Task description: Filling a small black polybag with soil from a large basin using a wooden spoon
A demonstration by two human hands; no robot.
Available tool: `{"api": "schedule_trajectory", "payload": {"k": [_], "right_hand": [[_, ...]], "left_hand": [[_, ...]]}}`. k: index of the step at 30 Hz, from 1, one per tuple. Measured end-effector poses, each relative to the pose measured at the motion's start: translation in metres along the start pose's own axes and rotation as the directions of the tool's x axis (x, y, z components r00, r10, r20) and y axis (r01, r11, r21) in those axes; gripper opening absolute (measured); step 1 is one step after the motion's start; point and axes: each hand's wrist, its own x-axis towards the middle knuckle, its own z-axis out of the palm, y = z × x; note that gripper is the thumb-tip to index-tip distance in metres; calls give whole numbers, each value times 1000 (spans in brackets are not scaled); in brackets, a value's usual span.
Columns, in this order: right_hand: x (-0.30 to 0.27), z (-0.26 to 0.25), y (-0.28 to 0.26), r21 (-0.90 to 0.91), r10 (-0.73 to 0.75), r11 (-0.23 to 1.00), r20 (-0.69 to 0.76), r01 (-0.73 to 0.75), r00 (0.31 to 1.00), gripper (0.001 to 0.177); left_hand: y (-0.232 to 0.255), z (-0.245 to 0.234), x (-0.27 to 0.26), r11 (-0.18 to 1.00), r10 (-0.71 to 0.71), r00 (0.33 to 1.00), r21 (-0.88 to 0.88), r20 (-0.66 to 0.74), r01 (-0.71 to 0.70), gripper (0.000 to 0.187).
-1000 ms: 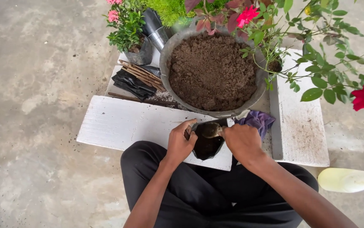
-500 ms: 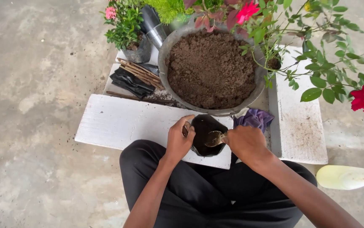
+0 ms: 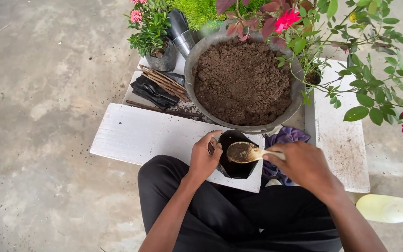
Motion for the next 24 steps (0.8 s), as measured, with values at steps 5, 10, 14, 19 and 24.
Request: {"api": "schedule_trajectory", "payload": {"k": [5,10,14,19,24], "right_hand": [[-5,-31,14,108,39,993,-1,-38,999,33],[28,-24,30,-4,64,998,-124,-65,990,26],[67,-9,24,2,-52,999,-202,53,978,29],[122,5,9,124,-142,979,-131,158,981,34],[166,19,-26,-208,-255,953,-152,221,955,25]], "left_hand": [[15,-5,8,997,29,997,69,-66,-25,40],[34,-14,43,992,59,991,119,-118,-44,39],[17,-15,88,945,45,998,325,-50,-26,37],[-17,-5,101,856,-82,988,498,-134,139,52],[-13,1,122,905,-153,981,381,-122,189,52]]}}
